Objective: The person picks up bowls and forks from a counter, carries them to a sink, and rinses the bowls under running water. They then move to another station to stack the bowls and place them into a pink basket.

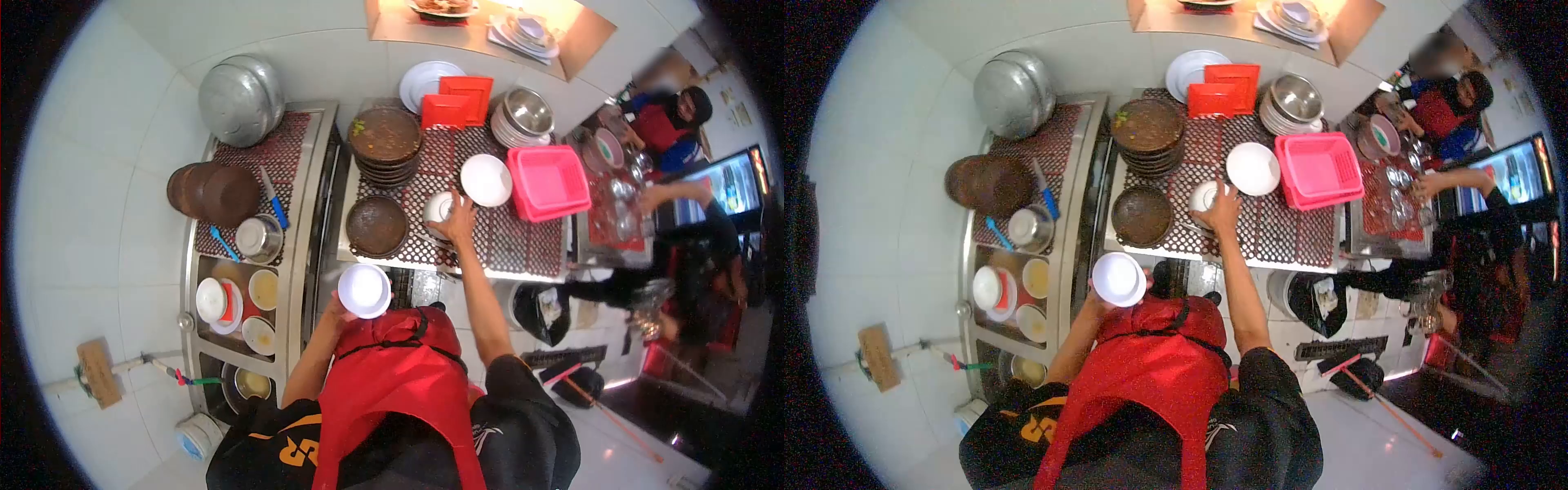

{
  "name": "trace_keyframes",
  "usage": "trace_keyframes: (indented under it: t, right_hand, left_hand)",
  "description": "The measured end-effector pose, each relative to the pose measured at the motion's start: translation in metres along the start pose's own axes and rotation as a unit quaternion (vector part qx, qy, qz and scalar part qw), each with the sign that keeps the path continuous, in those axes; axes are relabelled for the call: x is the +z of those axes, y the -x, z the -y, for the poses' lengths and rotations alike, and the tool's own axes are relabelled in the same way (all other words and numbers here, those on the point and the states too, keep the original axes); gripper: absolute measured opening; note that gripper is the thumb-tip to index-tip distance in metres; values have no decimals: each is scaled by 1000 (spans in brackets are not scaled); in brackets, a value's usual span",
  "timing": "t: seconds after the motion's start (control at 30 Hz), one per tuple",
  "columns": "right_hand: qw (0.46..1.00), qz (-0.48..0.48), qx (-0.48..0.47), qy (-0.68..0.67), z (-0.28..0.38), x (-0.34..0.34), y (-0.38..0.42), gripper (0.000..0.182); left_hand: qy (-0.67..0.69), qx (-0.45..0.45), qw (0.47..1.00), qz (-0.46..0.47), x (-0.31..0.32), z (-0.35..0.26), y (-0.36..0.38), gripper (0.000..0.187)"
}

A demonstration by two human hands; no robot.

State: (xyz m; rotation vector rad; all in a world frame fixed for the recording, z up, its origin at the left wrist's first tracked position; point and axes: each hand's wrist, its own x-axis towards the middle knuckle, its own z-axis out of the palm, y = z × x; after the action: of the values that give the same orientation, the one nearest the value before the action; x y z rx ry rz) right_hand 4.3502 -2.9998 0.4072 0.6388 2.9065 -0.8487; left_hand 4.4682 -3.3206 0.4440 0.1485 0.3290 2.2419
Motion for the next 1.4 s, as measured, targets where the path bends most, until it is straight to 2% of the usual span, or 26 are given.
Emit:
trace_keyframes:
  t: [0.07,0.1,0.13,0.17,0.23,0.3,0.4,0.43,0.5,0.53,0.57,0.63,0.7,0.77,0.87,0.93,1.03,1.1,1.17,1.2,1.23,1.3,1.33,1.37,1.4]
  right_hand:
    - [1000,-5,13,-17,-1,-3,5,110]
    - [1000,-12,11,-22,-6,0,6,110]
    - [996,-70,-21,-58,-18,16,6,111]
    - [992,-104,-22,-72,-17,17,8,113]
    - [987,-144,31,-67,-11,23,13,115]
    - [983,-158,73,-51,-11,28,10,120]
    - [956,-132,198,-172,-20,33,-1,130]
    - [955,-135,200,-172,-28,32,-6,130]
    - [935,-31,319,-154,-42,32,-13,131]
    - [928,-77,352,-96,-47,42,-20,129]
    - [926,-81,355,-98,-60,42,-30,129]
    - [925,113,293,-214,-84,31,-45,138]
    - [921,101,303,-221,-81,24,-47,131]
    - [882,134,335,-303,-81,19,-50,117]
    - [853,176,353,-342,-79,17,-40,80]
    - [843,211,362,-338,-72,1,-41,61]
    - [835,234,369,-333,-80,5,-44,60]
    - [842,229,360,-331,-75,1,-49,61]
    - [845,150,218,-464,-69,3,-42,61]
    - [901,112,202,-366,-68,1,-44,63]
    - [902,115,201,-363,-68,-1,-40,63]
    - [966,13,7,-259,-36,-29,-16,63]
    - [982,-24,-23,-188,-38,-30,-12,63]
    - [982,-24,-19,-189,-32,-34,0,63]
    - [993,-60,-3,-106,-19,-49,14,63]
  left_hand:
    - [-18,-5,1000,9,-6,-5,-11,90]
    - [37,-40,998,-31,-19,-7,-16,81]
    - [90,-73,991,-70,-31,-9,-20,73]
    - [89,-81,990,-67,-26,-12,-25,73]
    - [85,-80,990,-79,-17,-18,-33,62]
    - [87,-86,990,-66,-29,-19,-36,62]
    - [101,-101,988,-52,-40,-26,-39,63]
    - [115,-112,986,-53,-43,-29,-39,64]
    - [137,-128,980,-61,-47,-35,-36,63]
    - [139,-129,980,-61,-48,-38,-36,61]
    - [139,-131,980,-60,-49,-42,-38,60]
    - [139,-138,979,-55,-54,-50,-40,58]
    - [141,-147,978,-50,-61,-54,-42,57]
    - [171,-161,970,-60,-67,-59,-47,55]
    - [119,-144,981,-59,-70,-62,-42,54]
    - [132,-153,979,-41,-74,-64,-50,54]
    - [119,-144,982,-14,-72,-64,-54,55]
    - [94,-127,987,8,-77,-66,-64,56]
    - [134,-147,980,-26,-79,-66,-63,61]
    - [136,-142,980,-25,-78,-66,-65,61]
    - [124,-138,982,-21,-77,-67,-66,64]
    - [113,-134,984,-20,-57,-73,-72,67]
    - [90,-113,989,32,-44,-74,-76,70]
    - [67,-95,990,84,-32,-75,-79,73]
    - [53,-91,990,95,-25,-77,-82,75]
